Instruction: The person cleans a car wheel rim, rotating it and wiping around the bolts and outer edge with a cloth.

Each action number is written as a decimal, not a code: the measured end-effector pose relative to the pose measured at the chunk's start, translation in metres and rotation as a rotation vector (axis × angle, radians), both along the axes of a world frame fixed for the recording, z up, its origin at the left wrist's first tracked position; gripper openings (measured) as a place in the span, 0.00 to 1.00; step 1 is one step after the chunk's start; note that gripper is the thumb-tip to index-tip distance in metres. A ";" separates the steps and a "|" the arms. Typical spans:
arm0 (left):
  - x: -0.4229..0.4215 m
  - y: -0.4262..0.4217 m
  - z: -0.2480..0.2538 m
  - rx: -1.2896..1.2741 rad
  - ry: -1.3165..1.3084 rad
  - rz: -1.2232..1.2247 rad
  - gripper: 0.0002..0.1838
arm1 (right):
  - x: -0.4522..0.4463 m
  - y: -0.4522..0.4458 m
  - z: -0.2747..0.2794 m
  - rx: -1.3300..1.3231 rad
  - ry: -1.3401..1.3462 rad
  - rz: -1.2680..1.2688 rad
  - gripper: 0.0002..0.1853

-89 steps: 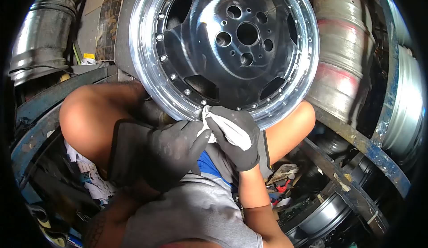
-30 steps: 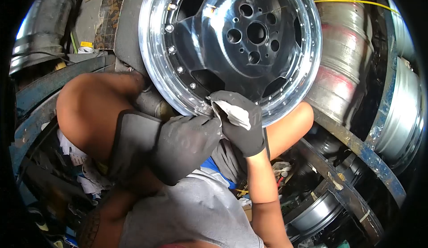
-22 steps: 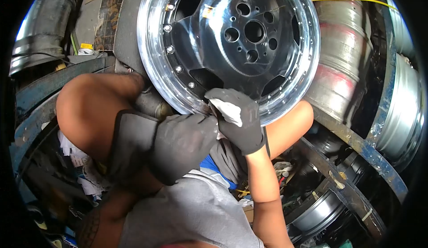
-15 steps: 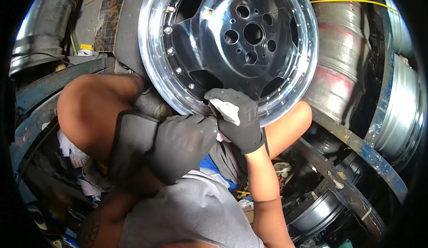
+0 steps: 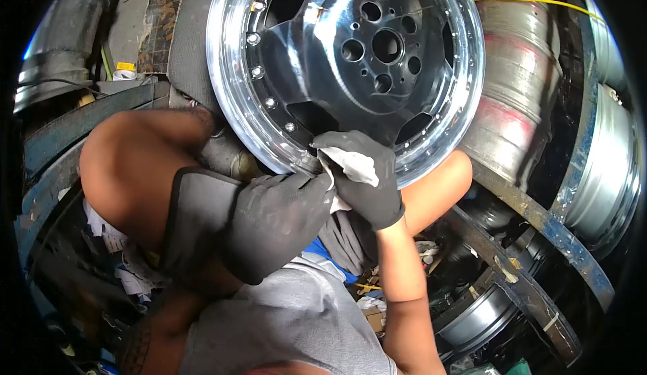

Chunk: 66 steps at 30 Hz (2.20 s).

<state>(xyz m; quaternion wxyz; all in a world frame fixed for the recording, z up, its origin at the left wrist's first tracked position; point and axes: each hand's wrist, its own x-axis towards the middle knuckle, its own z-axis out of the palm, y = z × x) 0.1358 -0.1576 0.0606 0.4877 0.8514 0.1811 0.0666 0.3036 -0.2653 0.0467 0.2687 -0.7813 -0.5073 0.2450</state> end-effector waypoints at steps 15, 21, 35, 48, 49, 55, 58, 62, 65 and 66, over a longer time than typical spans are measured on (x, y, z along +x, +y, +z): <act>0.004 -0.002 -0.005 0.017 0.057 -0.025 0.10 | 0.072 0.092 0.002 -0.310 0.230 1.039 0.16; 0.004 -0.009 -0.012 0.083 -0.043 0.040 0.05 | 0.070 0.032 0.009 -0.126 -0.031 0.740 0.16; -0.001 -0.004 -0.003 0.009 0.008 -0.137 0.06 | -0.017 -0.014 0.007 -0.026 0.067 -0.190 0.12; -0.022 0.020 -0.002 0.218 -0.260 -0.218 0.09 | -0.004 -0.004 0.011 -0.154 -0.275 0.336 0.18; -0.022 0.021 -0.002 0.245 -0.300 -0.193 0.10 | -0.004 0.000 0.015 -0.188 -0.286 0.353 0.16; -0.022 0.042 0.024 -0.017 -0.072 -0.243 0.13 | -0.006 0.006 0.017 -0.153 -0.326 0.385 0.16; -0.022 0.041 0.020 -0.006 -0.159 -0.235 0.12 | -0.009 0.005 0.016 -0.177 -0.350 0.372 0.15; -0.022 0.039 0.016 -0.001 -0.220 -0.200 0.12 | -0.002 0.008 0.022 -0.223 -0.326 0.447 0.17; -0.018 0.030 0.007 0.017 -0.179 -0.234 0.14 | 0.016 0.003 0.020 -0.148 -0.301 0.554 0.20; -0.016 0.026 0.002 0.039 -0.178 -0.280 0.16 | 0.023 0.001 0.015 -0.089 -0.275 0.574 0.22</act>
